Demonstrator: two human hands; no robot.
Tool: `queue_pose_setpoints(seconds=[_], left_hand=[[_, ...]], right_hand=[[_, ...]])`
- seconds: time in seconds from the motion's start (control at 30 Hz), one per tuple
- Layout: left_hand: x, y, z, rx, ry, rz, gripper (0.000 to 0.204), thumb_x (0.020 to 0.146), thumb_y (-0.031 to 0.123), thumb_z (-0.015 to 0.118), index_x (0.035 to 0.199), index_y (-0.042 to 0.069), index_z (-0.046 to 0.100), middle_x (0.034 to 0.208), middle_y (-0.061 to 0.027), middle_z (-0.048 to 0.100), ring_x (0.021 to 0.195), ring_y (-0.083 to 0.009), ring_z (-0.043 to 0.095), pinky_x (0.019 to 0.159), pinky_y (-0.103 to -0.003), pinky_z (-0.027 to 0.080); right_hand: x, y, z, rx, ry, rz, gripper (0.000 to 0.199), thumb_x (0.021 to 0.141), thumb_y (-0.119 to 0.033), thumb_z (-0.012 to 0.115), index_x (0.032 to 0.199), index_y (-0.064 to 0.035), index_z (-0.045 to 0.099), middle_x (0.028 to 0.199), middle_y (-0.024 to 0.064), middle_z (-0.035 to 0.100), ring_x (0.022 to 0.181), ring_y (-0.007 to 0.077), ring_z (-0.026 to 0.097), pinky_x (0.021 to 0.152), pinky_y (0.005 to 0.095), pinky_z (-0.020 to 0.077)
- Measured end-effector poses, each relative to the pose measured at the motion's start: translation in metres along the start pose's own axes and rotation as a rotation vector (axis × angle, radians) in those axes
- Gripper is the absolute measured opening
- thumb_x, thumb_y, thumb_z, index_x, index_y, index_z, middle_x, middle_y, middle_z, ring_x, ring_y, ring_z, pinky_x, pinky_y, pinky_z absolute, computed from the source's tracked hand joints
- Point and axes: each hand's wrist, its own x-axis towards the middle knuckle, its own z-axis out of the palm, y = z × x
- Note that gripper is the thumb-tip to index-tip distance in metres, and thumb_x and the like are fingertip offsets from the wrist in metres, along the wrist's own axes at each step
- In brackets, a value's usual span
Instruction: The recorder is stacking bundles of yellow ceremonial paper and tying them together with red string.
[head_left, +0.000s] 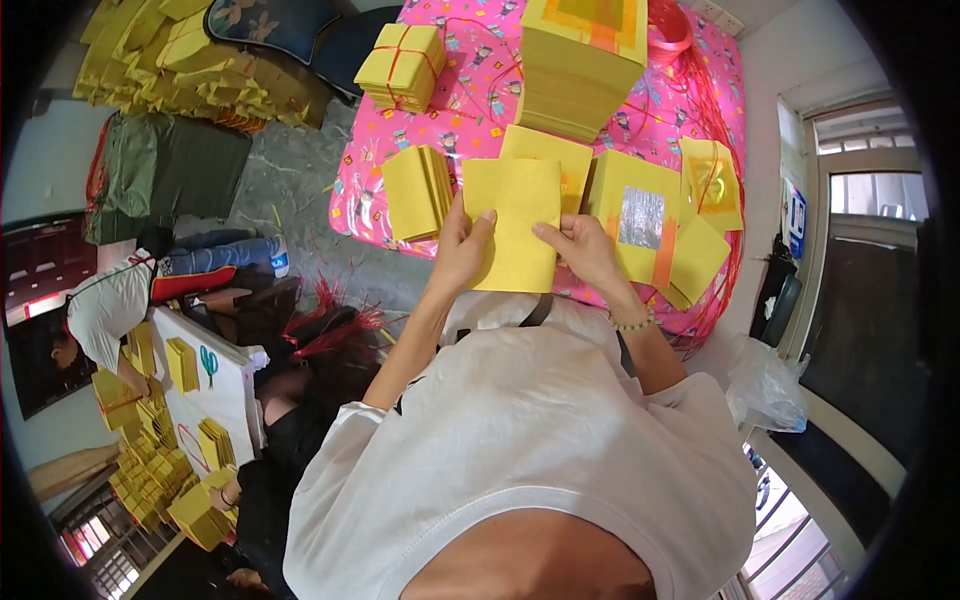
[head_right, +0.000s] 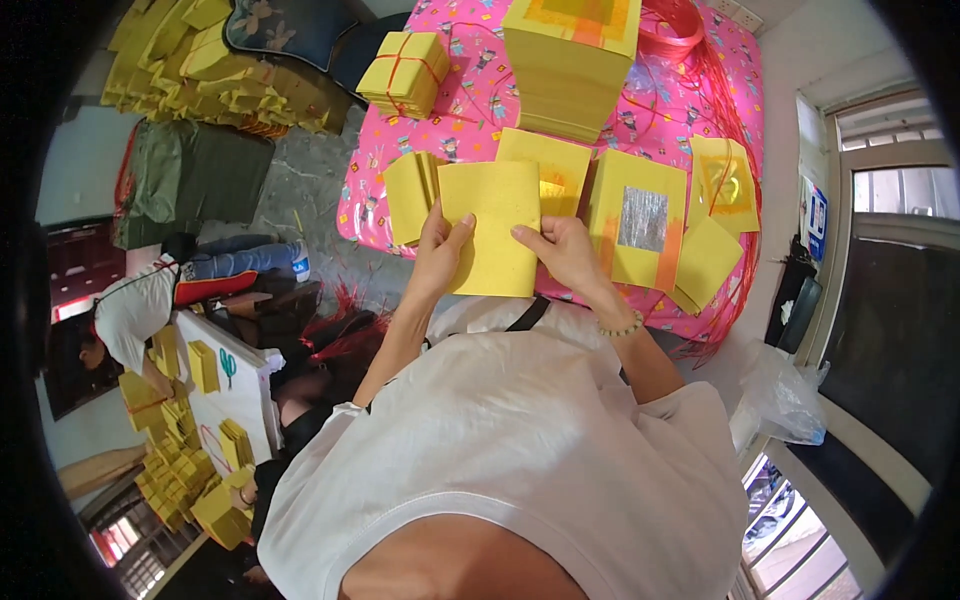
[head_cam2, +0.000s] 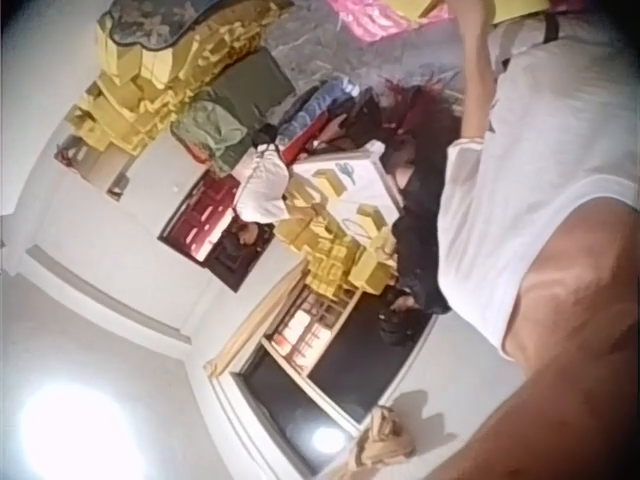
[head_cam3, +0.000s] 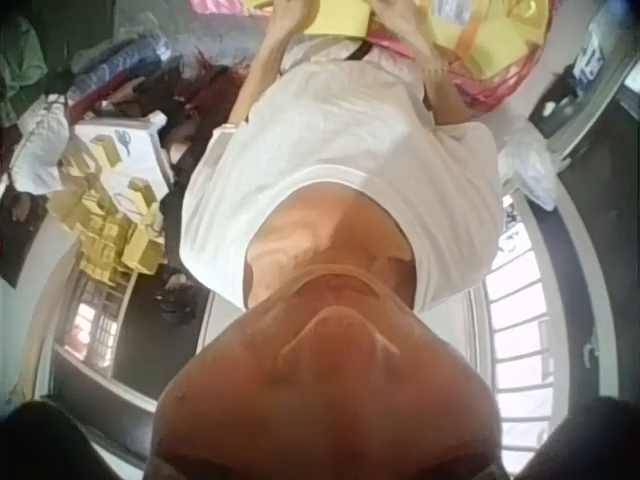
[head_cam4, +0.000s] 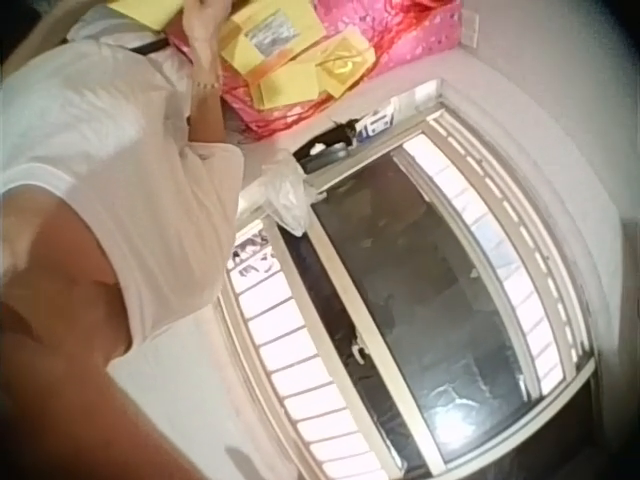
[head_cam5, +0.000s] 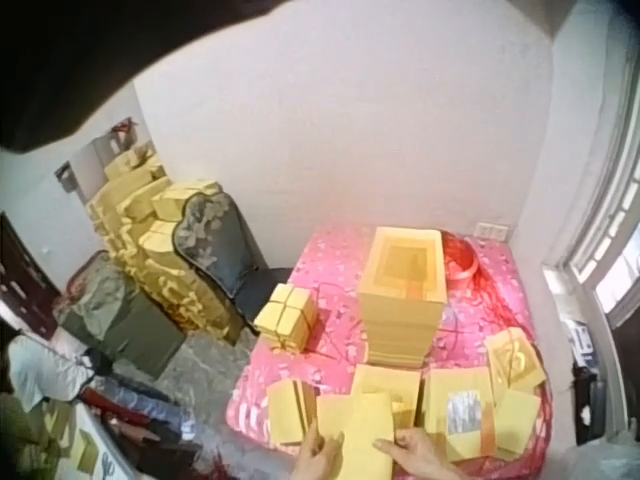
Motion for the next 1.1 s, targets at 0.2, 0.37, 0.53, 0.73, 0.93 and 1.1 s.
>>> queue_pose_setpoints(seconds=[0.2, 0.37, 0.53, 0.73, 0.93, 1.1], left_hand=[[-0.006, -0.001, -0.018, -0.120, 0.143, 0.009, 0.039, 0.093, 0.006, 0.049, 0.131, 0.001, 0.039, 0.114, -0.0082, 0.058, 0.100, -0.0126, 0.055, 0.085, -0.028, 0.044], [-0.015, -0.020, -0.041, -0.135, 0.287, 0.048, 0.038, 0.093, 0.006, 0.050, 0.129, 0.001, 0.040, 0.113, -0.0072, 0.058, 0.099, -0.0124, 0.056, 0.084, -0.027, 0.045], [-0.024, -0.039, -0.068, -0.141, 0.414, 0.074, 0.038, 0.093, 0.007, 0.053, 0.129, 0.001, 0.043, 0.115, -0.0069, 0.059, 0.100, -0.0135, 0.057, 0.085, -0.027, 0.045], [-0.019, -0.057, -0.131, -0.159, 0.379, -0.088, 0.033, 0.092, 0.009, 0.055, 0.123, 0.000, 0.050, 0.113, -0.0071, 0.061, 0.099, -0.0148, 0.059, 0.085, -0.029, 0.046], [0.033, -0.069, -0.195, -0.098, 0.366, -0.179, 0.032, 0.092, 0.015, 0.056, 0.120, 0.000, 0.052, 0.112, -0.0081, 0.062, 0.097, -0.0174, 0.061, 0.084, -0.030, 0.048], [0.078, -0.099, -0.214, -0.127, 0.325, -0.254, 0.033, 0.091, 0.014, 0.056, 0.121, -0.001, 0.053, 0.111, -0.0075, 0.063, 0.098, -0.0170, 0.061, 0.085, -0.029, 0.047]], right_hand=[[0.009, 0.029, 0.020, 0.070, -0.131, -0.026, 0.028, 0.092, -0.024, 0.059, 0.104, 0.0015, 0.064, 0.089, 0.0039, 0.067, 0.070, 0.0046, 0.059, 0.057, 0.0191, 0.0475], [0.011, 0.033, 0.040, 0.053, -0.140, 0.095, 0.028, 0.091, -0.024, 0.060, 0.100, 0.0012, 0.065, 0.082, 0.0026, 0.065, 0.069, 0.0050, 0.059, 0.056, 0.0207, 0.0476], [0.009, 0.048, 0.065, -0.004, -0.132, 0.133, 0.029, 0.090, -0.027, 0.061, 0.087, 0.0019, 0.063, 0.069, 0.0004, 0.061, 0.056, 0.0067, 0.059, 0.050, 0.0211, 0.0447], [0.020, 0.071, 0.092, -0.094, -0.174, 0.002, 0.026, 0.089, -0.024, 0.061, 0.096, 0.0002, 0.063, 0.079, 0.0060, 0.065, 0.067, 0.0126, 0.063, 0.062, 0.0273, 0.0499], [0.022, 0.088, 0.065, -0.181, 0.042, -0.147, 0.021, 0.088, -0.016, 0.061, 0.103, -0.0020, 0.062, 0.093, 0.0095, 0.068, 0.084, 0.0178, 0.066, 0.073, 0.0293, 0.0519], [0.018, 0.092, 0.031, -0.269, 0.227, -0.123, 0.019, 0.087, -0.014, 0.061, 0.102, -0.0021, 0.062, 0.093, 0.0113, 0.066, 0.084, 0.0200, 0.066, 0.073, 0.0293, 0.0514]])
